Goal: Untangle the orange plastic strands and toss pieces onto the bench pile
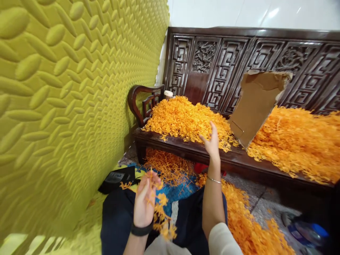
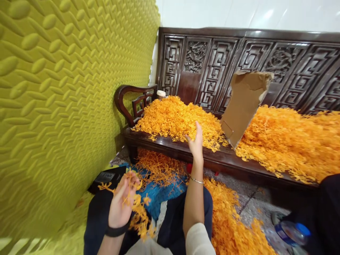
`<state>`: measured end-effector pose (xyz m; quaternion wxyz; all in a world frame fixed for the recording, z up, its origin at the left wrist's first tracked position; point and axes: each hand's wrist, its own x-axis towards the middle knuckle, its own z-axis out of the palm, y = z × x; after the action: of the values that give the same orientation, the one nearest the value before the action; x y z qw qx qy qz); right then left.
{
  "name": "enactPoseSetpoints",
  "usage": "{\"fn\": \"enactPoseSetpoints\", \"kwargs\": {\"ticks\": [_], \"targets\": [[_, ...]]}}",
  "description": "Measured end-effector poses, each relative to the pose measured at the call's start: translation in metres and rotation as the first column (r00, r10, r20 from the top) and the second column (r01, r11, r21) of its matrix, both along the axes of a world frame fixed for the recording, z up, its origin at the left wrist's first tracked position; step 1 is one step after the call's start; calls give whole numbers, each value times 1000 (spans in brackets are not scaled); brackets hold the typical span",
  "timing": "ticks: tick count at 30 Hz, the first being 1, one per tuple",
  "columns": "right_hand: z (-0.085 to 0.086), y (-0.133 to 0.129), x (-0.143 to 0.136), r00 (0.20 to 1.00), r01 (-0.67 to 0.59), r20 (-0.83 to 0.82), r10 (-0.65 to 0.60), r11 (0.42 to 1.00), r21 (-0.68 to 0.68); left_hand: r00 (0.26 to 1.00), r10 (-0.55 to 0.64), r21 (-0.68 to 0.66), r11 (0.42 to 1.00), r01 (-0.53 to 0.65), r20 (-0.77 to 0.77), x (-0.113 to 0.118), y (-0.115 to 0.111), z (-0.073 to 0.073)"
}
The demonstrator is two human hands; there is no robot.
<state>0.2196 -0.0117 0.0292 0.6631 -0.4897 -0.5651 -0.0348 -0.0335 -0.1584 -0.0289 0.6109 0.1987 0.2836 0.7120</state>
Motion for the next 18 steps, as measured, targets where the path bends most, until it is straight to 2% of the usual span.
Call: {"fn": "enactPoseSetpoints", "kwargs": {"ticks": [2,5,9,11,13,15,16,18], "targets": [[-17,5,-9,990,-142,-11,143,974,-175,999,-1,15,1000,0,48,8,7,4],[-36,-18,-39,919,-394,-179,352,852,-345,999,7,59,998,-9,32,16,15,10],[-38,-69,-85,696,-718,-410,589,580,-385,999,39,127,991,-37,-14,18,16,9],[-34,-88,-101,604,-797,-495,625,458,-394,999,33,124,992,-28,-39,18,15,6],[-34,-100,-109,570,-819,-529,629,382,-428,997,25,99,995,-17,-72,17,13,3],[-35,-106,-111,565,-820,-542,621,356,-448,995,24,71,997,-17,-95,16,12,2],[-37,-108,-111,571,-817,-543,615,366,-445,995,25,62,998,-19,-94,16,11,2],[-40,-111,-111,595,-803,-539,596,425,-417,998,18,54,998,-15,-64,16,10,2]]}}
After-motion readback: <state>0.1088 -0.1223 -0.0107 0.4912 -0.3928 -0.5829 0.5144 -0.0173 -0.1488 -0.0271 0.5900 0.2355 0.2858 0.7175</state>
